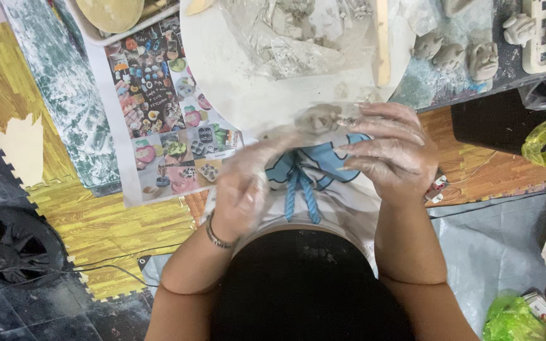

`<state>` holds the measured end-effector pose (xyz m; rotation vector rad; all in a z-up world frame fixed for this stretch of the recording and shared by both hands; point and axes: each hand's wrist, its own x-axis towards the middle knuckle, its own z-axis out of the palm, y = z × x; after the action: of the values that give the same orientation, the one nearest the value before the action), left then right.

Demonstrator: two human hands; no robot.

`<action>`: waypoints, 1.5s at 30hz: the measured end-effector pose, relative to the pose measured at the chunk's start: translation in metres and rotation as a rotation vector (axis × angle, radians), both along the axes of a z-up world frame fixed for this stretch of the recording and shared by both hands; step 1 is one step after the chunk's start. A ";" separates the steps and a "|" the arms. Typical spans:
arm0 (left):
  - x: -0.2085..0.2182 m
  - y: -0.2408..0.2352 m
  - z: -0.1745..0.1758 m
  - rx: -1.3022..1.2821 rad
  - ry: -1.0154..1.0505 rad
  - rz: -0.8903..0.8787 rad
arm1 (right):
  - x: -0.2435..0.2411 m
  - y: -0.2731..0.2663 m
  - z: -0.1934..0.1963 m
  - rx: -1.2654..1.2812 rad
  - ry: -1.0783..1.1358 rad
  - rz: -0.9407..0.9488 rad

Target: The person shapes small pieces of clay into round balls by rolling them between their palms. They repeatedly take small portions of clay from a larger mass, roll them into spheres, and place the finished pieces onto a white plate. The person occasionally dips their hands into a container of water to keep the clay pliable.

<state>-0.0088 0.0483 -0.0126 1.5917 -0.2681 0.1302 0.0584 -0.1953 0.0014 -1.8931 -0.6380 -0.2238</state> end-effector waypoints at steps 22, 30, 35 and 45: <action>-0.005 -0.005 -0.032 0.772 -0.212 -0.071 | -0.003 0.011 -0.028 -0.088 -0.015 -0.108; -0.003 -0.007 -0.032 0.838 -0.227 0.011 | 0.001 -0.001 -0.037 -0.175 -0.138 -0.234; 0.000 -0.009 -0.032 0.819 -0.259 -0.006 | 0.007 -0.002 -0.051 -0.173 -0.177 -0.240; -0.002 -0.008 -0.034 0.825 -0.247 -0.011 | 0.008 -0.007 -0.057 -0.291 -0.172 -0.207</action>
<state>-0.0107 0.0400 -0.0470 2.3950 -0.5723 0.2270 0.0662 -0.2022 -0.0556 -2.2405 -0.6143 -0.4505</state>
